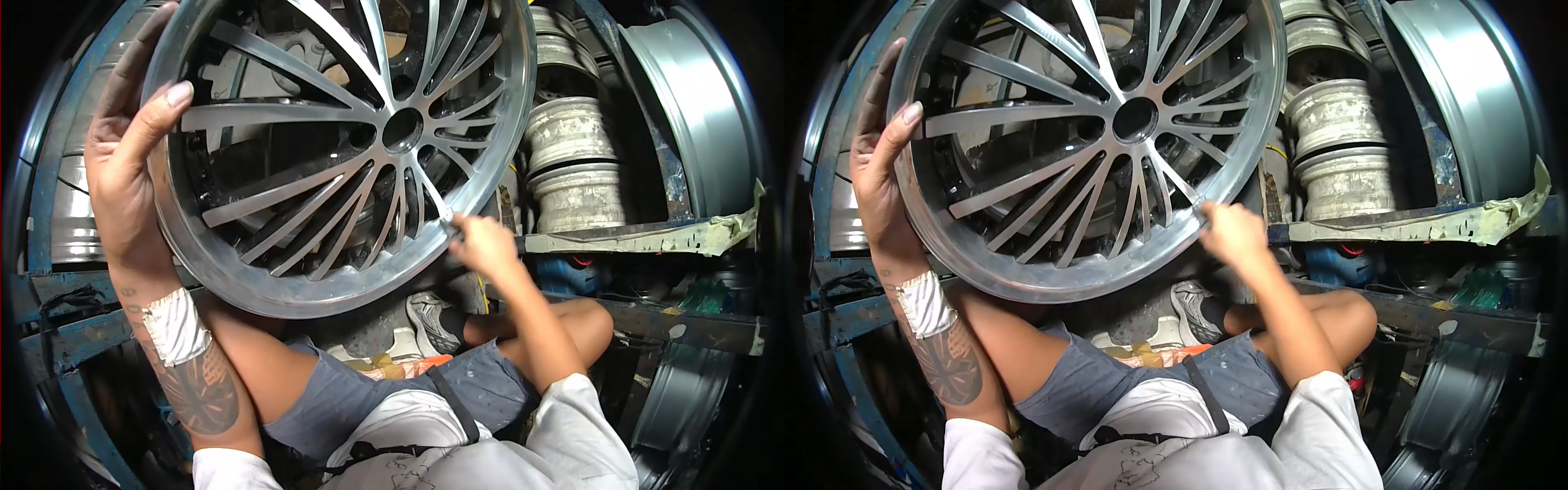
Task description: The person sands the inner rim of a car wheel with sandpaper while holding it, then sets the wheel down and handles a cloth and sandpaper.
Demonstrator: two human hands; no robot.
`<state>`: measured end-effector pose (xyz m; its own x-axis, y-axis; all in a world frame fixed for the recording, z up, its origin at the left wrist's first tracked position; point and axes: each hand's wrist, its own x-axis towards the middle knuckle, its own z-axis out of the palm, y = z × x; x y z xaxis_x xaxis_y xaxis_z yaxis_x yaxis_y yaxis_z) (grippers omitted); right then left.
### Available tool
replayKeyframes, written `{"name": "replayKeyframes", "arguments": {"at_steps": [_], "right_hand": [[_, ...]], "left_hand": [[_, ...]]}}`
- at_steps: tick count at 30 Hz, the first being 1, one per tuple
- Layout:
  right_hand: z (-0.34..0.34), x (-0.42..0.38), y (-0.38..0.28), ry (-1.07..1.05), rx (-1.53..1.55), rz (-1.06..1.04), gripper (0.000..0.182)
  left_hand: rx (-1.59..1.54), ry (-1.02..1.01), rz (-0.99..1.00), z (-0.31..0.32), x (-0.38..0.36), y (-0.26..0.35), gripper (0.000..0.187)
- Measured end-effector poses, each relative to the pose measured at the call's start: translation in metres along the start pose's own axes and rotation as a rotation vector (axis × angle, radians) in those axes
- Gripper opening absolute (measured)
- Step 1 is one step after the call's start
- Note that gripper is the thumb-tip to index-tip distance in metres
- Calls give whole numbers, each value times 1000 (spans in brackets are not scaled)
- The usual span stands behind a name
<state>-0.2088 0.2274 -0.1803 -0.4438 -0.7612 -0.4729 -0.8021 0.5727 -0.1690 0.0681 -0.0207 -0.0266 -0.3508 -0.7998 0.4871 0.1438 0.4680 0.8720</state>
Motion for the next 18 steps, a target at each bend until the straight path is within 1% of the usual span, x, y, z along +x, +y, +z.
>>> {"name": "replayKeyframes", "arguments": {"at_steps": [2, 3, 4, 5, 6, 7, 8, 10, 11, 12, 14, 15, 16, 17, 18], "right_hand": [[26, -17, -25, -22, -70, -49, 37], [17, -20, -32, -33, -82, -13, 37], [16, -13, -17, 18, -4, -36, 37], [9, 0, -4, 21, 10, -13, 37], [0, 6, -1, 24, 28, 17, 37], [6, 2, -10, 51, -34, 19, 36], [12, -4, -22, -12, -111, 17, 35], [18, -10, -29, -26, -56, -26, 40], [12, -2, -15, -30, 64, -19, 41], [5, 8, -7, 46, 28, 54, 40], [10, 12, -11, 25, -3, 34, 40], [14, 4, -22, -3, -28, -18, 40], [16, -5, -32, -34, -55, -68, 40], [10, -5, -28, 8, -2, -56, 38], [2, 8, -17, -59, 42, 5, 41]], "left_hand": [[21, -4, 40, -2, 4, -3, 52], [17, 2, -2, 2, 2, 2, 52], [15, 5, -55, 4, -3, 6, 52], [-1, -18, -71, 2, -3, 8, 53], [-11, -20, -66, 2, -2, 8, 53], [-25, -20, -55, 1, 0, 7, 53], [-39, -19, -44, 2, 2, 6, 54], [-66, -18, -31, 2, 1, 2, 54], [-64, -13, -31, 1, -1, 1, 54], [-63, -7, -31, 1, -4, 0, 54], [-55, 22, -31, 6, -2, 4, 54], [-57, 45, -35, 11, -1, 8, 54], [-94, 26, -46, 11, -1, 8, 54], [-129, 11, -55, 9, 0, 7, 54], [-164, -6, -68, 9, -1, 7, 53]]}}
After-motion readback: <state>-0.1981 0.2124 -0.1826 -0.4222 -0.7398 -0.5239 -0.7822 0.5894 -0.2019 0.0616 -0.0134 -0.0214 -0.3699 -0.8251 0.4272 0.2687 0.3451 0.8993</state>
